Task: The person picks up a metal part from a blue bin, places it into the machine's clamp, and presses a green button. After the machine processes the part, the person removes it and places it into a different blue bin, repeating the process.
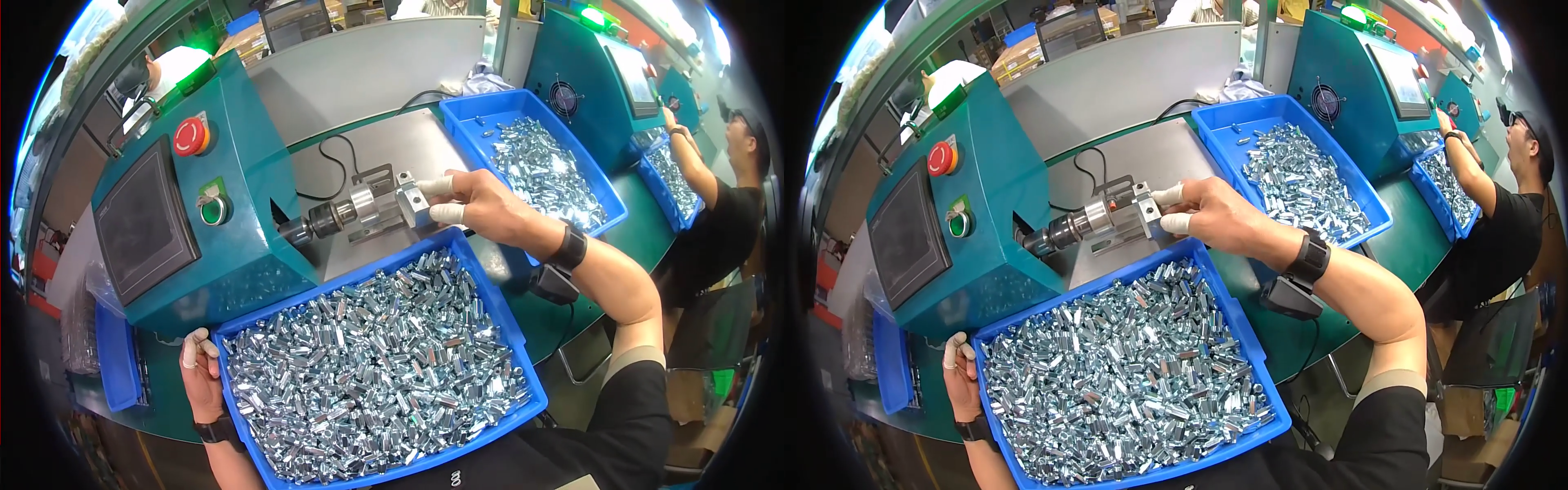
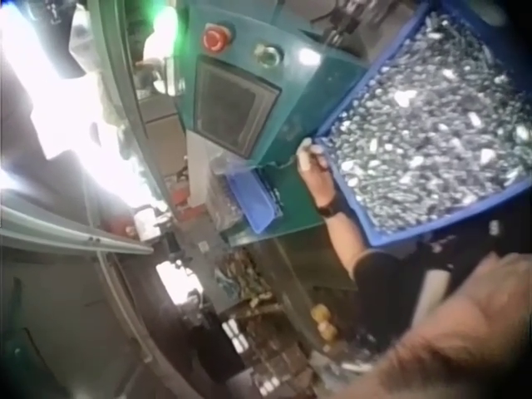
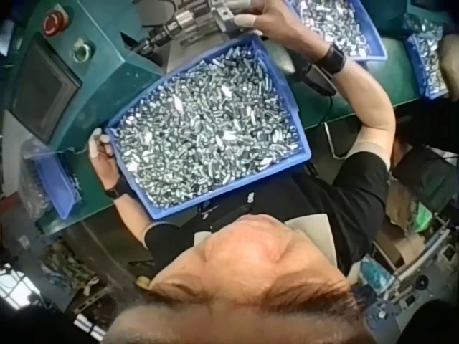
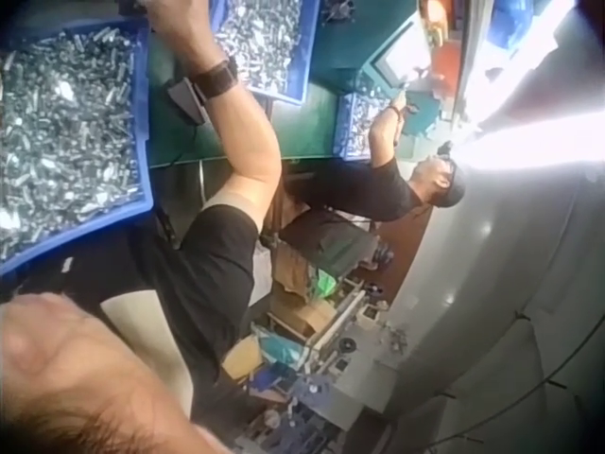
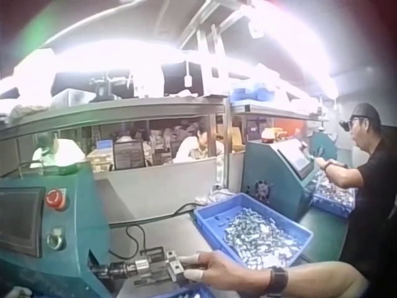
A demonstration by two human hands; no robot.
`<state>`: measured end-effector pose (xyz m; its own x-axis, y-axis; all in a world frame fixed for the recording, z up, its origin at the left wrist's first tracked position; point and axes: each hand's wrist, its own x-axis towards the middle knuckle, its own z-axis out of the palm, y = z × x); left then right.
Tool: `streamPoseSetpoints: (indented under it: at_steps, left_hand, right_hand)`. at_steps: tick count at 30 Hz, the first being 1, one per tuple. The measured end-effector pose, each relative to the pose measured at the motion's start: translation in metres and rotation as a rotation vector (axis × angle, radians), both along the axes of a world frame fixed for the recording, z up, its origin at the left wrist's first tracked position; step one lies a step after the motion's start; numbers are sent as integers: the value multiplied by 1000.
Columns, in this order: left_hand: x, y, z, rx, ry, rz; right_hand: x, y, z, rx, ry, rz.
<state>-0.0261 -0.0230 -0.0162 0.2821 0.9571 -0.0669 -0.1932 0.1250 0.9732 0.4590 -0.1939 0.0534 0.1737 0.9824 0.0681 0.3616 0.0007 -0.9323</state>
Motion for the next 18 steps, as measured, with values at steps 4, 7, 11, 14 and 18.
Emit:
streamPoseSetpoints:
  at_steps: [4,7,11,14,18]
  left_hand:
    - [-1,2,-2,-40,-4,11]
    - [0,3,-3,-47,-7,18]
    - [2,2,-3,-37,-16,25]
    - [0,5,-4,-28,-17,9]
    - [-6,7,-8,-15,-21,-24]
  right_hand:
    - [8,7,1,-13,-84,133]
    - [13,14,0,-38,-122,216]
    - [18,23,2,-28,-183,313]
    - [25,30,4,-6,-155,374]
    - [33,36,-2,7,-130,410]
